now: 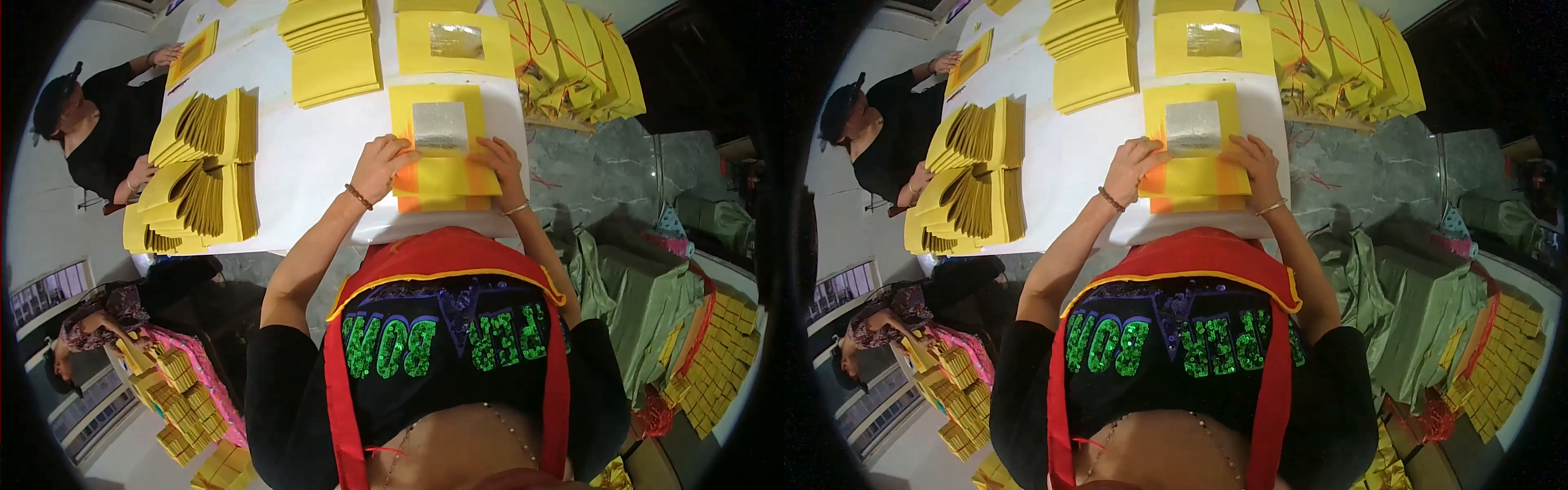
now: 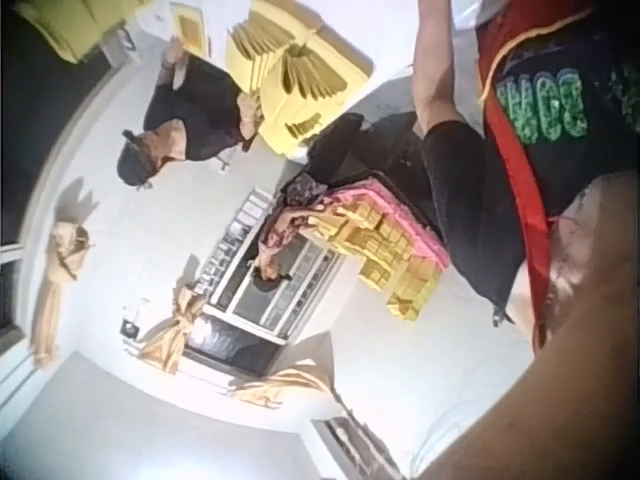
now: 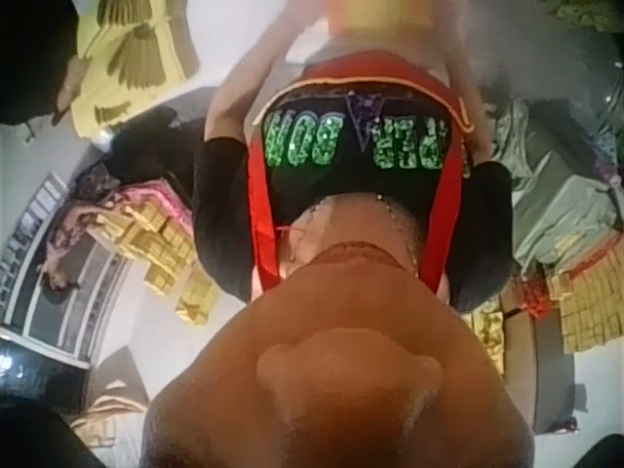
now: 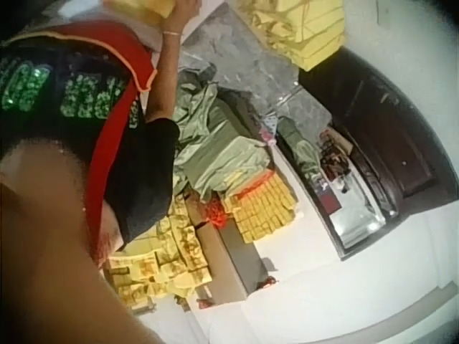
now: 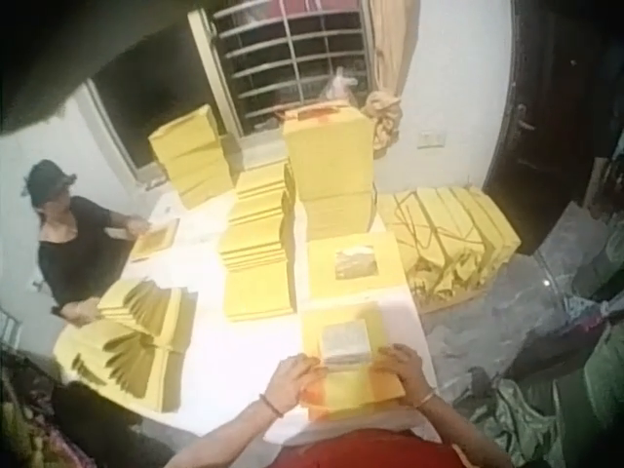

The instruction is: Folding and stacking sheets of joss paper on a workbench.

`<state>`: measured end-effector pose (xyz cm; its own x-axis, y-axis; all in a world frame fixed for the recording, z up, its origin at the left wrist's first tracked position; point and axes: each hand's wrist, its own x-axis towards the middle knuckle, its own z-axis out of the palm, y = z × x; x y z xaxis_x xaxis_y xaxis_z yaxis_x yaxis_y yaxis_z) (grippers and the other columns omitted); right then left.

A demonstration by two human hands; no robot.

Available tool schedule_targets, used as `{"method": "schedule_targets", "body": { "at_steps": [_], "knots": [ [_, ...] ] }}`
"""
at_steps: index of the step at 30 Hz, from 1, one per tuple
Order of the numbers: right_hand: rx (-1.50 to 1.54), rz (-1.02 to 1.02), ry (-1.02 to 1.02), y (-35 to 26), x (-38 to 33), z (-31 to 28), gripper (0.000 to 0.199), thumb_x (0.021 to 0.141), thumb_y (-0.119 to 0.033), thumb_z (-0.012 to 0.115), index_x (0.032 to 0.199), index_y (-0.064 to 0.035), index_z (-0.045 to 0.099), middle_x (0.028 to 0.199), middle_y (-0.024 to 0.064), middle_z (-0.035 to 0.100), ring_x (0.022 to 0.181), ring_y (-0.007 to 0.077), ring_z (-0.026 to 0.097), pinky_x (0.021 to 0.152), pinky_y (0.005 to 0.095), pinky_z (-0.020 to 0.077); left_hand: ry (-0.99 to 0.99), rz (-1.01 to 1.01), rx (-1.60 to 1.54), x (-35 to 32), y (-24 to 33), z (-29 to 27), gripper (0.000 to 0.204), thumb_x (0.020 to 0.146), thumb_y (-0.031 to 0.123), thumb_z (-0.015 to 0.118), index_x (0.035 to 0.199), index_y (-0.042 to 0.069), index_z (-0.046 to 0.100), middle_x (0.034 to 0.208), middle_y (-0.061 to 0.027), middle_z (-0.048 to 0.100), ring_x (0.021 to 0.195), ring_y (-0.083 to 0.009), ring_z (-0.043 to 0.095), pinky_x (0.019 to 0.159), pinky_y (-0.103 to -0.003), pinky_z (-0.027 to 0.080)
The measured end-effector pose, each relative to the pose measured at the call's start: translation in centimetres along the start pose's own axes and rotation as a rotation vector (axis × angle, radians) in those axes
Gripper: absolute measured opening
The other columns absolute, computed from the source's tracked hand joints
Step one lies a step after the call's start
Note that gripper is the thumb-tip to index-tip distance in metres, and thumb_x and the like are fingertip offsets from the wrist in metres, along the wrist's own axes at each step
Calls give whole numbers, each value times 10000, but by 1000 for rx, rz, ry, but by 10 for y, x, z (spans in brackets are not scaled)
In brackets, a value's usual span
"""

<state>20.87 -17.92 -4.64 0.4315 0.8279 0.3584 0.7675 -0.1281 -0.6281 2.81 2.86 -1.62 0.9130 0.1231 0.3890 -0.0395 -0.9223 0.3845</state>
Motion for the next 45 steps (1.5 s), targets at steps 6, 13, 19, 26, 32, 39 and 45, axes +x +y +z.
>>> {"method": "schedule_targets", "body": {
  "at_steps": [6, 13, 19, 26, 32, 39, 45],
  "knots": [
    [-112, -173, -68, -37, 19, -40, 311, 671, -130, 607, 972, -205, 632, 1224, 14, 529, 1212, 253, 399, 935, 402, 259, 66, 55, 36, 10, 21, -38, 334, 679, 26, 518, 999, 80, 593, 997, -48, 576, 933, -236, 514, 777, -346, 380],
    [145, 84, -318, -28, -5, -24, 211, 750, -156, 592, 959, -138, 619, 1060, 39, 613, 966, 245, 577, 862, 358, 353, 42, -250, -286, -28, 33, -11, 191, 795, 77, 544, 978, 57, 597, 840, -89, 596, 812, -266, 530, 682, -362, 399],
    [654, 554, -79, -22, 9, 4, 284, 813, -168, 611, 1062, -37, 571, 868, 97, 644, 728, 179, 624, 587, 270, 469, -1, -832, -630, -11, 21, 9, 219, 865, 215, 512, 852, -1, 549, 641, -149, 531, 568, -268, 515, 552, -360, 416],
    [387, 563, 53, -30, 17, 4, 424, 783, -218, 650, 1156, -62, 523, 742, 74, 622, 664, 112, 594, 588, 251, 455, 147, -1134, -887, 1, 24, 15, 172, 861, 159, 520, 799, 0, 537, 530, -40, 491, 422, -105, 431, 411, -270, 346],
    [343, 569, 14, -14, 21, 13, 361, 767, -257, 655, 1078, -84, 593, 681, 81, 604, 589, 147, 563, 561, 271, 436, 275, -1182, -1114, -4, 4, 36, 128, 845, 120, 535, 775, 17, 506, 523, 3, 451, 407, -63, 378, 360, -230, 283],
    [285, 621, 54, -21, 24, 18, 348, 748, -265, 658, 1049, -96, 616, 683, 94, 600, 604, 194, 565, 576, 312, 441, 335, -1117, -1066, -5, -2, 41, 109, 836, 122, 539, 817, 29, 486, 590, -19, 502, 411, -74, 391, 352, -242, 298],
    [244, 617, 78, -14, 19, 22, 357, 751, -210, 681, 1062, -50, 607, 646, 11, 563, 577, 68, 478, 530, 233, 399, 351, -614, -11, 16, 16, -4, 253, 791, 148, 574, 1009, 32, 517, 900, -106, 570, 823, -244, 517, 728, -406, 394]
  ]
}}
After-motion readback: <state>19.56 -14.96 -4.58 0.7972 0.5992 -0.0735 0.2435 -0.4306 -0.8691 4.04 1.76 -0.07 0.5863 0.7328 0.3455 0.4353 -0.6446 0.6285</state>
